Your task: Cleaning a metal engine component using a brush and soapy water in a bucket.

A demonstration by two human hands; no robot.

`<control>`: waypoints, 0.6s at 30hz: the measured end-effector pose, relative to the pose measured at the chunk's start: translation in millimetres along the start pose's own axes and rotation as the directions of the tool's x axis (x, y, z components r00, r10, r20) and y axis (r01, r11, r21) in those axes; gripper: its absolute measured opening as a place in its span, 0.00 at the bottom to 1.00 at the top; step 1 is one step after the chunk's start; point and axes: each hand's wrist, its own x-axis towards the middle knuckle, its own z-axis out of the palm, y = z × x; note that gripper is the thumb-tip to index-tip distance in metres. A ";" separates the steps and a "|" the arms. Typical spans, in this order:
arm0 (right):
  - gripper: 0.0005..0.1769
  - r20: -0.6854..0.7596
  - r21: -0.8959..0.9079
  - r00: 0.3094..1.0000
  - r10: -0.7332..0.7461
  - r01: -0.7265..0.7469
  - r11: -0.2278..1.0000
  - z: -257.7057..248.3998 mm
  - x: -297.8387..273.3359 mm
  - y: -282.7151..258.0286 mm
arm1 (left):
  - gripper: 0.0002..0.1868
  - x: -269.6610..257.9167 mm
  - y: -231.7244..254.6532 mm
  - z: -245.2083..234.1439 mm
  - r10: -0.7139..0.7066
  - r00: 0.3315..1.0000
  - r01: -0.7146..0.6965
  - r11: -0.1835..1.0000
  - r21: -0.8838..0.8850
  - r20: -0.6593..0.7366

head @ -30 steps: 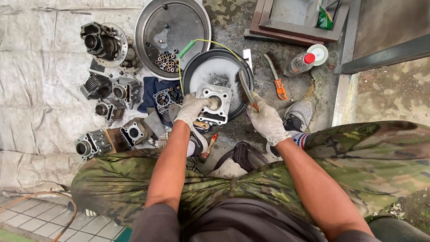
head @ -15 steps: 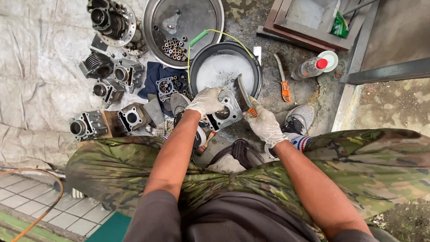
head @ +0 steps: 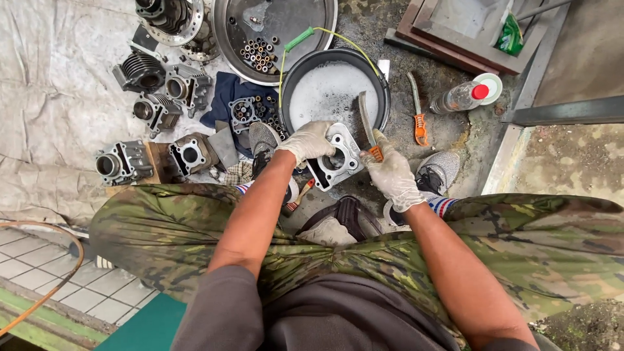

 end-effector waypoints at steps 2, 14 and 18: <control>0.39 -0.047 -0.247 0.998 0.036 -0.047 0.968 11.1 55.8 62.2 | 0.24 2.0 14.9 -3.1 -0.008 1.000 0.006 0.997 0.083 0.029; 0.40 -0.015 -0.192 1.000 -0.010 0.007 0.981 0.6 21.5 28.6 | 0.34 -23.1 27.3 -0.1 -0.107 0.989 0.120 0.983 0.138 -0.101; 0.40 -0.024 -0.231 1.000 -0.012 0.006 0.973 3.8 15.9 21.4 | 0.35 -63.4 44.1 4.0 -0.263 0.941 0.242 0.962 -0.123 -0.212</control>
